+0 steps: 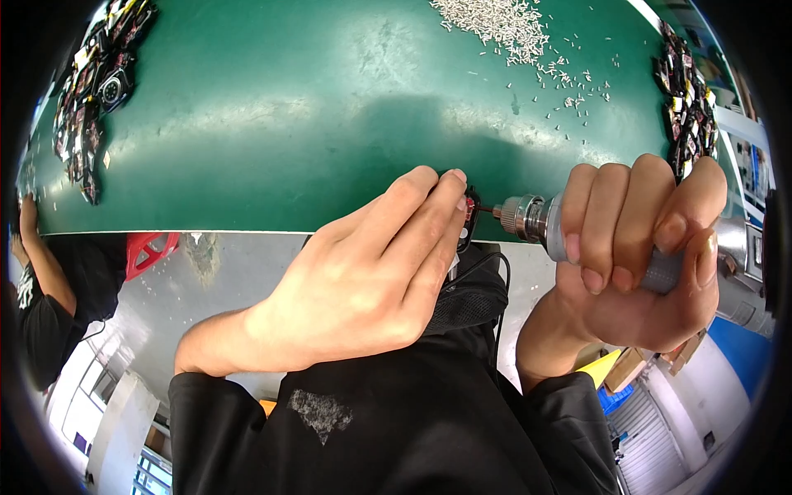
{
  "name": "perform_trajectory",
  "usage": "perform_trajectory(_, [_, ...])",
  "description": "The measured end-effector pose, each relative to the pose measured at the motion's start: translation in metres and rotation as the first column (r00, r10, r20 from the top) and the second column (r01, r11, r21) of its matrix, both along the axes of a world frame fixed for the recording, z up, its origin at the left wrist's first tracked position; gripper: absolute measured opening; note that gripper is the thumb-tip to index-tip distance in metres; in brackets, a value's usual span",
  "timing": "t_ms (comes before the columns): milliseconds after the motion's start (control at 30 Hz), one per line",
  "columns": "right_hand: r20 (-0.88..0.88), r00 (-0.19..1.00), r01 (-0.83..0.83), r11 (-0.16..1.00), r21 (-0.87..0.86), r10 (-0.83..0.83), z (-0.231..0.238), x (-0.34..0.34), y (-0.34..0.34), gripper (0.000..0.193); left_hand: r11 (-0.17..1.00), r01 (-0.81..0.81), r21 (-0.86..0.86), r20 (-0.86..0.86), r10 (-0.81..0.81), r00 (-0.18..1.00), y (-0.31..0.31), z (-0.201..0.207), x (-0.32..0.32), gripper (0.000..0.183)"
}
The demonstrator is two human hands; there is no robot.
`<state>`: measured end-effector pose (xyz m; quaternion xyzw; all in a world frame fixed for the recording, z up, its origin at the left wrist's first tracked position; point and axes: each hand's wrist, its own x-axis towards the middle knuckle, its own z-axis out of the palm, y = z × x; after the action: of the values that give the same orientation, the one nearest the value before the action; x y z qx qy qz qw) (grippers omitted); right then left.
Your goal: Assembling electronic components using a power screwdriver on a workbench.
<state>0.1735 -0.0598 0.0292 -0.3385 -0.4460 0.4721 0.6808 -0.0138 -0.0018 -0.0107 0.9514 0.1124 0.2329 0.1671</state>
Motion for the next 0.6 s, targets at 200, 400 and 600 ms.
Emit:
perform_trajectory(200, [0.08, 0.995, -0.064, 0.997, -0.031, 0.066, 0.002, -0.001, 0.01, 0.015, 0.999, 0.032, 0.006, -0.055, -0.032, 0.998, -0.001, 0.004, 0.0, 0.039])
perform_trajectory(400, [0.021, 0.999, -0.048, 0.999, -0.018, 0.048, 0.0, -0.007, 0.021, 0.016, 0.998, 0.046, 0.045, -0.079, -0.042, 0.996, 0.005, 0.006, -0.002, 0.041])
perform_trajectory(600, [-0.098, 0.995, -0.021, 1.0, -0.007, 0.021, 0.003, -0.011, 0.018, 0.02, 0.996, 0.039, 0.085, -0.114, -0.03, 0.993, 0.003, 0.018, -0.004, 0.038])
